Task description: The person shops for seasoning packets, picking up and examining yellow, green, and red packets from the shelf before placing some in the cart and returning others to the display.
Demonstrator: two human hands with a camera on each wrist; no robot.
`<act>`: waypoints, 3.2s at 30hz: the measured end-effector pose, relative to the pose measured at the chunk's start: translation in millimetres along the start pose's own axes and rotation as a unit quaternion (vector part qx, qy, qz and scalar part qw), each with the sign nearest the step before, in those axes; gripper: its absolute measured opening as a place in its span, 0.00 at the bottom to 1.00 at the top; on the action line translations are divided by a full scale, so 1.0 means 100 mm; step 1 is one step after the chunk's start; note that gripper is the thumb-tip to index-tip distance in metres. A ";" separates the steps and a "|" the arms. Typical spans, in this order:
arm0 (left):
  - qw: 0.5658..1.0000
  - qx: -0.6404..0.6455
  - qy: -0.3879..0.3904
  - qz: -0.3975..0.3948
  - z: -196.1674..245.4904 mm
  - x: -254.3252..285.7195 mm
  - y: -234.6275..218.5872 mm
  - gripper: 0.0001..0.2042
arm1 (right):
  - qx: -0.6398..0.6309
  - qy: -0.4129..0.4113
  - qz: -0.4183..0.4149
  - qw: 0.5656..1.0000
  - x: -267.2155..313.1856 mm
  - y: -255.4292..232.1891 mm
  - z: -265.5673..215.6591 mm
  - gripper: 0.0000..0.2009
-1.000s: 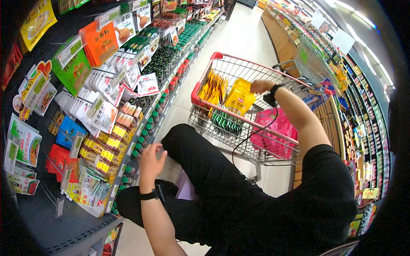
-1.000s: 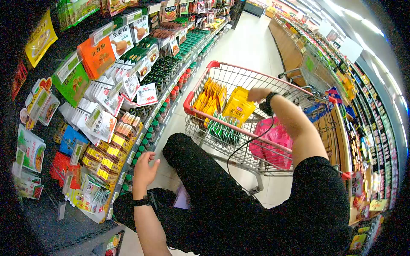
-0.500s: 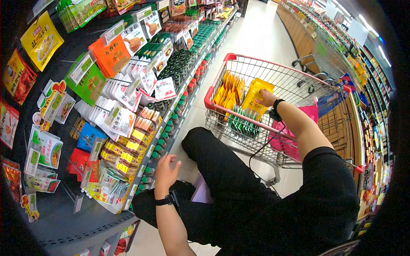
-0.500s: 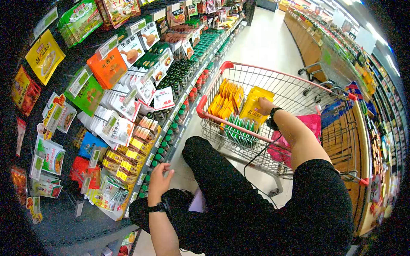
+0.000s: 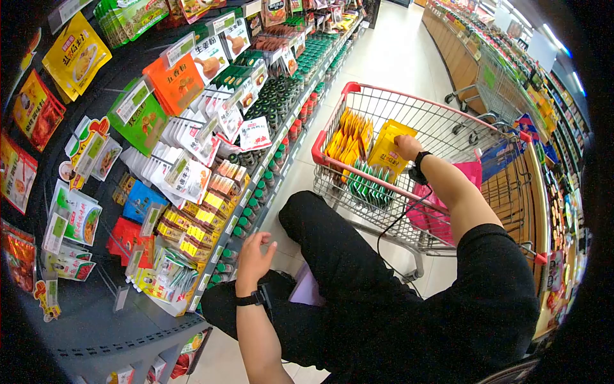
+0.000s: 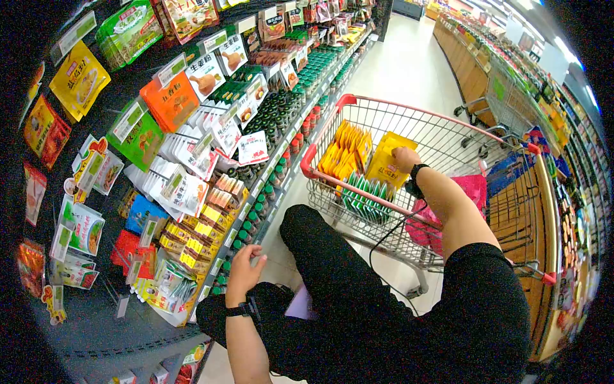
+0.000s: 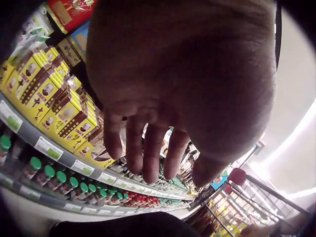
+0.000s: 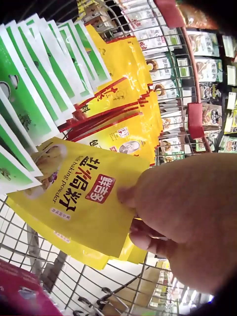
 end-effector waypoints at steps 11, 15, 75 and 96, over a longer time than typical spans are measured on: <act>1.000 0.010 -0.003 0.008 0.00 0.04 -0.02 0.14 | -0.002 -0.006 -0.009 1.000 -0.07 -0.12 -0.09 0.12; 1.000 0.011 0.002 0.009 0.03 0.06 -0.04 0.13 | -0.015 -0.010 -0.015 1.000 -0.11 -0.13 -0.23 0.11; 0.997 0.019 -0.054 -0.043 -0.05 0.06 0.06 0.16 | -0.305 -0.429 0.301 0.795 0.78 -2.80 -2.47 0.11; 0.882 0.436 -0.152 0.097 -0.10 -0.23 -0.07 0.20 | -0.352 -0.587 0.001 0.729 0.35 -1.29 -3.95 0.09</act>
Point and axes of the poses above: each hand's wrist, its own x-axis away from the middle knuckle, its own y-axis out of the palm, z = x × y, the point moved 3 cm from there along -x, towards the middle knuckle, and after that the axes turned 6 degrees about x, right-handed, at the moved point
